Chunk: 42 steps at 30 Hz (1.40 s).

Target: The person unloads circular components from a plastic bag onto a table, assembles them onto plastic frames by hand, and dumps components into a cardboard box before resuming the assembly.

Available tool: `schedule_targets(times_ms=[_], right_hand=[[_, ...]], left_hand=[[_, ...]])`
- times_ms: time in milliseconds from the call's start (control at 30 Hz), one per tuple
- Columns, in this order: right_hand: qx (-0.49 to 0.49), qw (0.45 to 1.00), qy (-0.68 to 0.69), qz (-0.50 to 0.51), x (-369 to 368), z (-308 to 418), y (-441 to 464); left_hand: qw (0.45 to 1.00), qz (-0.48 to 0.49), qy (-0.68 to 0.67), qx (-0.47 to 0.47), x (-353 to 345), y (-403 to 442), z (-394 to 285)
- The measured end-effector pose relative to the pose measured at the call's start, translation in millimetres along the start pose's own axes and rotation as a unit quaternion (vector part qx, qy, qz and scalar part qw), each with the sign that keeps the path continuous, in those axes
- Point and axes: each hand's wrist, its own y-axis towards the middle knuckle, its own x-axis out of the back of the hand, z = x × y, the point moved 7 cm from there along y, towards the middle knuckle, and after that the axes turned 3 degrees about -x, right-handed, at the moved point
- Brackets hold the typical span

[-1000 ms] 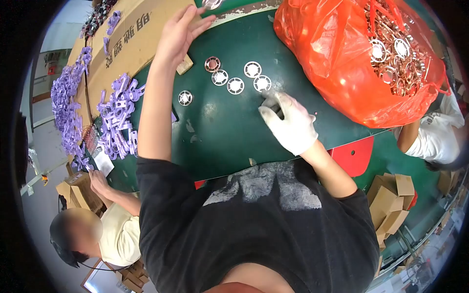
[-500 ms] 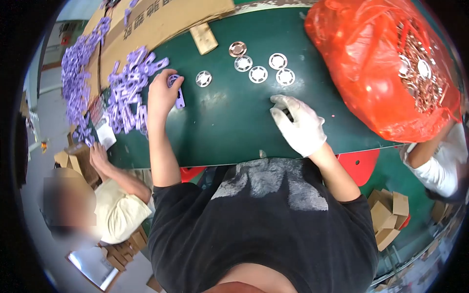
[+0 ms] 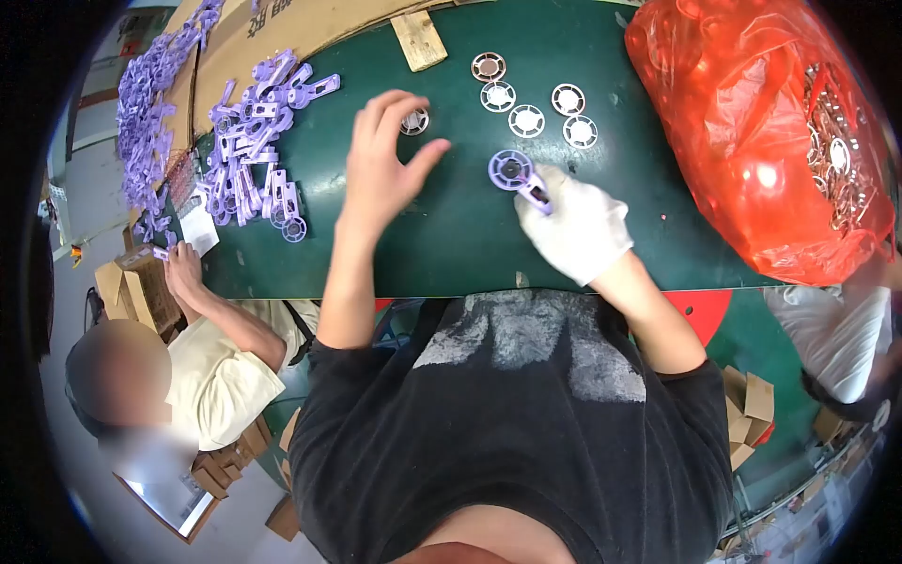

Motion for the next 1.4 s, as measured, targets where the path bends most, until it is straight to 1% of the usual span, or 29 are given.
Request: schedule_targets(times_ms=[33, 67, 100, 133, 233, 267, 300, 333, 367, 467, 600, 700, 800, 900, 1000, 1100, 1200, 1300, 1400], right_hand=[[-0.017, 1.0, -0.002, 0.018, 2, -8, 2], [-0.015, 0.999, -0.016, 0.023, 6, -12, 4], [-0.017, 0.999, -0.031, 0.03, 10, -16, 5], [-0.02, 0.998, -0.04, 0.035, 12, -18, 6], [-0.025, 0.996, -0.068, 0.056, 19, -16, 9], [-0.023, 0.995, -0.074, 0.067, 21, -13, 10], [-0.02, 0.993, -0.079, 0.08, 19, -13, 10], [0.016, 0.997, -0.049, 0.055, 17, -14, 8], [0.024, 0.996, -0.051, 0.071, 14, -13, 7], [0.054, 0.989, -0.067, 0.118, 9, -4, 3], [0.058, 0.992, -0.034, 0.106, 8, -10, 1], [0.064, 0.993, -0.012, 0.097, 9, -15, 1], [0.071, 0.993, -0.022, 0.096, 5, -18, 1], [0.08, 0.991, -0.013, 0.108, 3, -18, 0], [0.09, 0.992, -0.013, 0.093, 7, -17, -1], [0.08, 0.992, -0.031, 0.09, 9, -17, 0], [0.084, 0.992, -0.006, 0.092, 10, -16, 1], [0.084, 0.992, 0.053, 0.077, 9, -16, -1], [0.039, 0.964, 0.139, 0.225, 4, -14, 0]], left_hand=[[0.997, 0.014, 0.071, 0.007, 2, 3, 10], [0.996, 0.032, 0.074, -0.029, -2, 3, 27], [0.994, 0.05, 0.074, -0.065, -7, 5, 28], [0.996, 0.038, 0.072, -0.044, -10, 3, 30], [0.998, 0.042, -0.049, -0.008, -15, 4, 10], [0.993, 0.039, -0.115, 0.008, -13, 5, -11], [0.983, 0.074, -0.169, -0.008, -16, 3, -29], [0.974, 0.086, -0.207, -0.033, -20, 0, -47], [0.964, 0.096, -0.243, -0.056, -25, -2, -61], [0.968, 0.164, -0.181, -0.047, -41, -6, -74], [0.973, 0.089, -0.213, -0.008, -43, -11, -65], [0.975, 0.074, -0.193, -0.078, -38, -15, -72], [0.967, 0.138, -0.178, -0.115, -49, -21, -67], [0.956, 0.191, -0.192, -0.111, -50, -19, -65], [0.952, 0.209, -0.18, -0.129, -47, -17, -71], [0.959, 0.179, -0.172, -0.135, -48, -18, -71], [0.95, 0.203, -0.19, -0.14, -50, -15, -71], [0.947, 0.203, -0.191, -0.157, -45, -12, -76], [0.941, 0.179, -0.201, -0.203, -37, -11, -87]])
